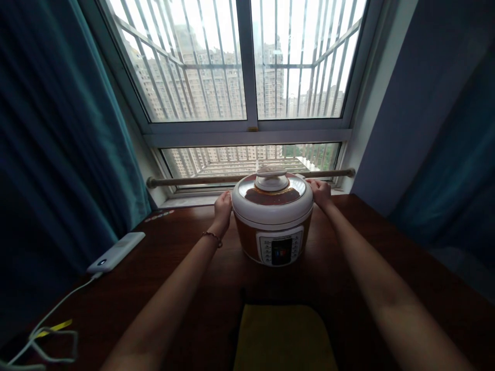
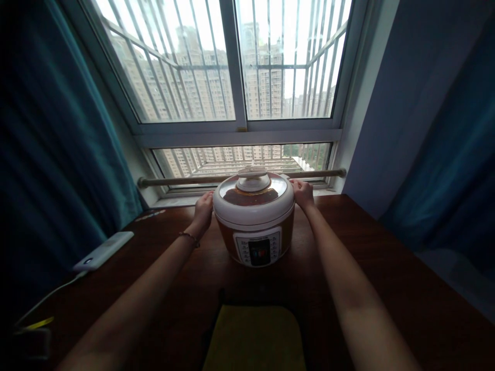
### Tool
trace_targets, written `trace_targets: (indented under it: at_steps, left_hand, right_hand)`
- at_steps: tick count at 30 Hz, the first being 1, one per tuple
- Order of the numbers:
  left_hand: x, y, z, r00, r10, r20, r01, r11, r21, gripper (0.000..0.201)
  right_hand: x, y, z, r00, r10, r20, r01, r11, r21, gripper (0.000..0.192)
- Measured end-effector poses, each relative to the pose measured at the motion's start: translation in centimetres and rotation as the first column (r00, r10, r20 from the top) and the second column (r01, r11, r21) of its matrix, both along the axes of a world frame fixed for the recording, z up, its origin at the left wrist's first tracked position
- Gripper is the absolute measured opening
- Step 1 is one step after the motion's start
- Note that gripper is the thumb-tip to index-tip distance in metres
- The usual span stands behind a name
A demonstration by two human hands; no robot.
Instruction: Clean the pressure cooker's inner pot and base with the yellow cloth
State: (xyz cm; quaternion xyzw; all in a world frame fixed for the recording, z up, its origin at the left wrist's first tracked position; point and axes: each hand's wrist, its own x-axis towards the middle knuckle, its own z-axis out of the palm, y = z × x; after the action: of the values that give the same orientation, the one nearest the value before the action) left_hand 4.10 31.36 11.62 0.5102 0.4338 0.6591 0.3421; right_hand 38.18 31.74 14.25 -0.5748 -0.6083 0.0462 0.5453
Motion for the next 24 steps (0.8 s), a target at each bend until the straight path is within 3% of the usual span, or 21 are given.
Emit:
trace_targets:
  at_steps: [9,17,24]
  left_hand:
    - [1.2,0.6,0.3,0.998,-0.056,0.008,0.056,0.998,0.013,0.032]
    - [0.4,-3.2,0.5,0.998,0.061,-0.022,-0.061,0.998,0.021,0.030]
    - [0.9,-3.0,0.9,0.997,0.047,-0.060,-0.045,0.999,0.029,0.030]
  right_hand:
    - [0.8,-4.1,-0.8,0.995,-0.102,-0.010,0.103,0.995,0.012,0.039]
    - [0.4,-3.6,-0.3,0.996,-0.002,-0.088,0.002,1.000,0.002,0.040]
    - [0.3,-4.6,-0.5,0.991,-0.028,-0.131,0.027,1.000,-0.010,0.039]
